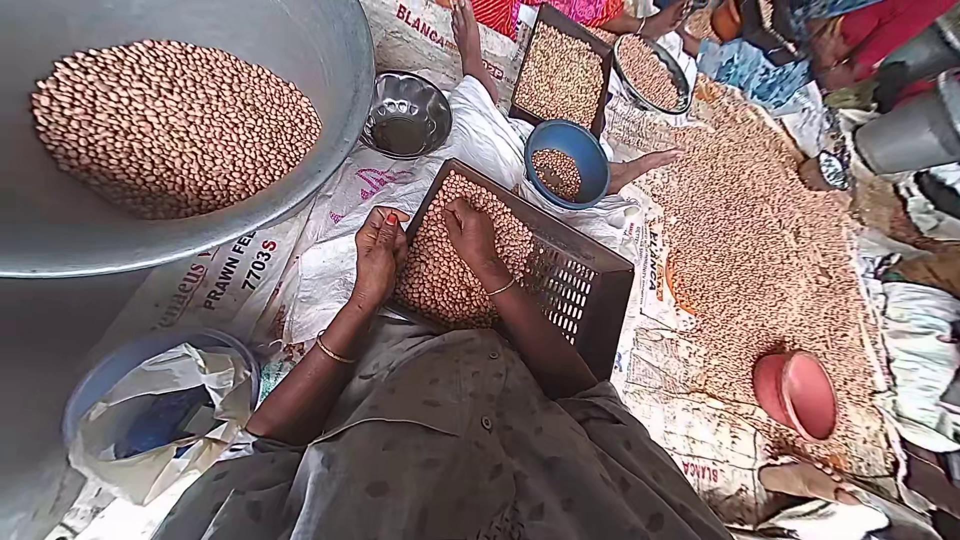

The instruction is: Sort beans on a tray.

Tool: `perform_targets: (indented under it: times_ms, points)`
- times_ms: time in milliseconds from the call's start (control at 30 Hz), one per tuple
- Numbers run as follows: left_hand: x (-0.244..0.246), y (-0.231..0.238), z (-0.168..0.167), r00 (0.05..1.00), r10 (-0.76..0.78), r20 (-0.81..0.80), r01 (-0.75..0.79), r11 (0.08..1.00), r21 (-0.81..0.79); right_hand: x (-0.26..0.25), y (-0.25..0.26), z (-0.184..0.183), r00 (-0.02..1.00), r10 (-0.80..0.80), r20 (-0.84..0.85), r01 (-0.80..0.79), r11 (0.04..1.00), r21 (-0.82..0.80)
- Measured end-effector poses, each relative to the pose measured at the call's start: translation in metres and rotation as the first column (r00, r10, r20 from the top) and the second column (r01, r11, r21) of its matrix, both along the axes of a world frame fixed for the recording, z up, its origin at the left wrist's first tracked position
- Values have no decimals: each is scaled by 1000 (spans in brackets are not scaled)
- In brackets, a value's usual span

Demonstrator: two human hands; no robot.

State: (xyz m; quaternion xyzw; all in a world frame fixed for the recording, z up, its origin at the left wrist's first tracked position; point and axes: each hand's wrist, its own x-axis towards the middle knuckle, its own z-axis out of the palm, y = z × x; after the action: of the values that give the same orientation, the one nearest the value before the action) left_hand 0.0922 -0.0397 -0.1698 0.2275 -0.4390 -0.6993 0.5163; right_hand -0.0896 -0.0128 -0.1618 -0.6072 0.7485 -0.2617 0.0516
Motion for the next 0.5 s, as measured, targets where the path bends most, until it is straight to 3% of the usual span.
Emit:
perform_targets:
  times_ms: [100,133,200,233,267,300,400,500]
  points:
    - [0,-1,-1,1000,-17,-7,17,1000,3,-25,2,1,954,41,296,0,991,-137]
    - [-1,-1,-1,1000,-21,-11,21,1000,4,-38,2,10,873,55,484,63,973,-224]
    - [-1,-1,-2,1000,-24,-12,24,1000,9,-61,3,36,555,80,828,307,905,-294]
    - [-1,0,-1,1000,-24,-8,24,1000,9,-70,5,49,435,61,898,381,892,-245]
    - [0,0,0,1000,-26,-1,26,1000,11,-78,8,54,404,23,914,400,895,-199]
    - [0,0,1,1000,-31,6,31,999,12,-82,11,52,458,-16,889,371,912,-175]
    - [2,4,2,997,-63,36,63,998,12,-82,19,29,803,-60,594,159,981,-116]
    - [5,7,2,996,-70,61,70,998,5,-69,24,11,966,-48,253,52,999,-9]
